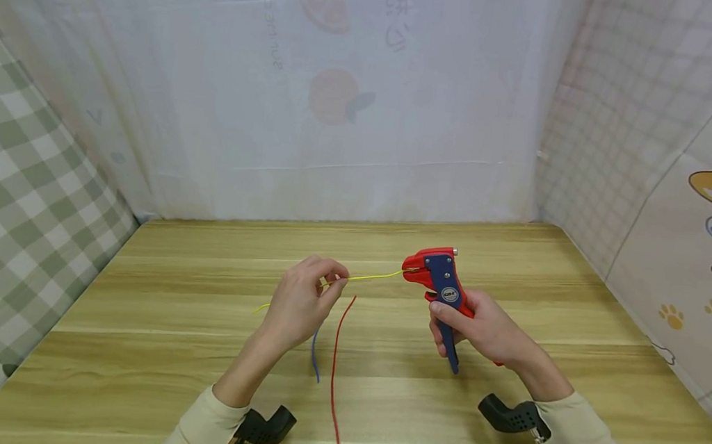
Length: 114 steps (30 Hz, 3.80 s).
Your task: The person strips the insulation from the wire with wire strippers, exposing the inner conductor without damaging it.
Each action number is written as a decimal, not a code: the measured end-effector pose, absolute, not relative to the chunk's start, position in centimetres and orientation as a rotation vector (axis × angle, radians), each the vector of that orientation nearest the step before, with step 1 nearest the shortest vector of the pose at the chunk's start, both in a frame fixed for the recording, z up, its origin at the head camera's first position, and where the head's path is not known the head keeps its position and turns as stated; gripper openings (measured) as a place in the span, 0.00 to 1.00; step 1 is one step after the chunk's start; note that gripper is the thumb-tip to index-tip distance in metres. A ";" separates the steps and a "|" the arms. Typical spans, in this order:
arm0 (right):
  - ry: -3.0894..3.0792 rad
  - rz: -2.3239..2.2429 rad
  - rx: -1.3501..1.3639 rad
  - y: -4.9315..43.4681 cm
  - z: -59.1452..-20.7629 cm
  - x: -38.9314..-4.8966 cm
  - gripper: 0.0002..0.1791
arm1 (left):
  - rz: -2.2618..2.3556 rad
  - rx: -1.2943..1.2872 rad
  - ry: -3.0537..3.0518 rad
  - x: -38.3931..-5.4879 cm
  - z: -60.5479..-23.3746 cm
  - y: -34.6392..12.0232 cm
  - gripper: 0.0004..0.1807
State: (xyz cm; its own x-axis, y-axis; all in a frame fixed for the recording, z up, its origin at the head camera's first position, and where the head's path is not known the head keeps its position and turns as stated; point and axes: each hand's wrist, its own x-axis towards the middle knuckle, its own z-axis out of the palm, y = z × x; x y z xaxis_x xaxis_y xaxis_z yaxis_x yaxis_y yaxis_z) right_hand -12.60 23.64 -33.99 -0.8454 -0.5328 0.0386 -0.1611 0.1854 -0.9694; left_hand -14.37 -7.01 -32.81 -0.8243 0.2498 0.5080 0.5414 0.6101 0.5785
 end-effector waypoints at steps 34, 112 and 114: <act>2.248 -1.749 -0.648 22.4 -35.3 -12.3 0.14 | -1.030 -0.632 -2.500 -14.7 -33.0 -7.3 0.05; 2.232 -1.837 -0.437 23.2 -34.6 -12.8 0.22 | -1.105 -0.661 -3.264 -14.4 -37.4 -0.7 0.21; 2.232 -1.832 -0.435 23.2 -34.6 -12.8 0.23 | -1.034 -0.674 -3.271 -14.4 -37.4 -0.5 0.23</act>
State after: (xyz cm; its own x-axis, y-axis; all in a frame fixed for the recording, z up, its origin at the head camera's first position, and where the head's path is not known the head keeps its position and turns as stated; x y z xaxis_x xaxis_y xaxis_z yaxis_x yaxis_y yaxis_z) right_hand -12.75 23.15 -34.59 -0.9318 -0.3625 0.0166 -0.0868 0.1783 -0.9801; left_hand -14.37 -0.53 -37.41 -0.8658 0.4520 -0.2147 0.2465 0.7586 0.6032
